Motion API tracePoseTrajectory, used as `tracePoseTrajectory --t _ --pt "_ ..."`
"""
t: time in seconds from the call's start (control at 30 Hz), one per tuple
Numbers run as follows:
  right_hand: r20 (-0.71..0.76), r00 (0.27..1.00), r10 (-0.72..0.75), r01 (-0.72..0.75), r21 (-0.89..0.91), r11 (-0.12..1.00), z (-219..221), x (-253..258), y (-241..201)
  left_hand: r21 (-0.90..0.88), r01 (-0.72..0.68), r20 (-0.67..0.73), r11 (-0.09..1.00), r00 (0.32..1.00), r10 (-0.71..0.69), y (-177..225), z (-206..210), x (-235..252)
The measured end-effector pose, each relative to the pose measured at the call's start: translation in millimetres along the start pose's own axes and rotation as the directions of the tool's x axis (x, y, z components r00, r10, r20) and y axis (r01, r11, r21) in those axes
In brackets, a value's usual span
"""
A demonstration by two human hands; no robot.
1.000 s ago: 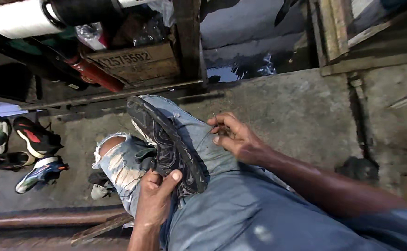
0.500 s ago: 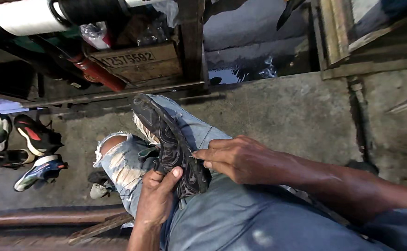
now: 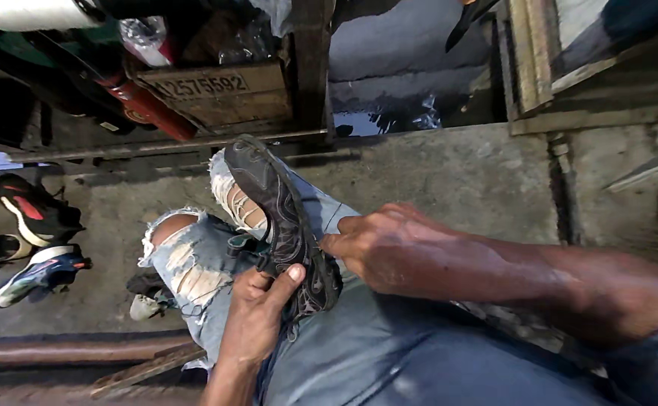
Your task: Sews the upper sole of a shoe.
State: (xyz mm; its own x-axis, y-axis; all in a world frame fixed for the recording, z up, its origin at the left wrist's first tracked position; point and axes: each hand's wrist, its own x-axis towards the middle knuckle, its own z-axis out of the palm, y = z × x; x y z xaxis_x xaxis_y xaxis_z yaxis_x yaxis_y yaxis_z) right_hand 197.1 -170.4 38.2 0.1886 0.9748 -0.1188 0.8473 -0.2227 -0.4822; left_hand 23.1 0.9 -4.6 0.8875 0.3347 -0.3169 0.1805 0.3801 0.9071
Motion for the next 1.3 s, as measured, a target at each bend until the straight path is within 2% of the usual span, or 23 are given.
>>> tracePoseTrajectory --t 0.17,0.37,0.63,0.77,0.83,0.97,1.1,1.2,1.3 --pt "0.03 1.0 -0.003 0.003 0.007 1.0 0 8 4 0.088 -0.031 0.031 0.996 0.999 0.028 -2 -1 6" --pt "0.004 0.999 -0.041 0.041 0.041 0.998 5 12 8 0.029 -0.027 0.067 0.999 0.997 0.025 -7 -8 11" --pt "0.077 0.997 -0.02 0.015 0.062 0.998 3 21 3 -0.019 -0.043 0.048 0.999 0.998 0.044 -11 -13 11" --pt "0.123 0.992 -0.023 0.027 -0.025 0.999 -1 24 -7 -0.039 -0.056 0.039 0.998 0.998 0.057 -11 -13 10" --pt "0.166 0.986 0.0 0.006 -0.034 0.999 -5 26 -11 -0.042 -0.055 0.028 0.998 0.998 0.056 -11 -13 8" --pt "0.213 0.975 0.068 -0.083 0.064 0.994 -8 32 -10 -0.047 -0.068 0.02 0.997 0.997 0.069 -12 -12 7" --pt "0.192 0.981 -0.023 0.037 -0.07 0.997 -5 31 -13 -0.035 -0.063 0.023 0.997 0.998 0.064 -13 -11 7" --pt "0.18 0.983 -0.035 0.048 -0.069 0.996 -3 33 -14 -0.008 -0.054 0.03 0.999 0.998 0.054 -14 -8 8" --pt "0.148 0.987 -0.057 0.062 -0.024 0.998 -3 35 -13 -0.146 -0.042 -0.019 0.988 0.999 0.04 -16 -7 7"
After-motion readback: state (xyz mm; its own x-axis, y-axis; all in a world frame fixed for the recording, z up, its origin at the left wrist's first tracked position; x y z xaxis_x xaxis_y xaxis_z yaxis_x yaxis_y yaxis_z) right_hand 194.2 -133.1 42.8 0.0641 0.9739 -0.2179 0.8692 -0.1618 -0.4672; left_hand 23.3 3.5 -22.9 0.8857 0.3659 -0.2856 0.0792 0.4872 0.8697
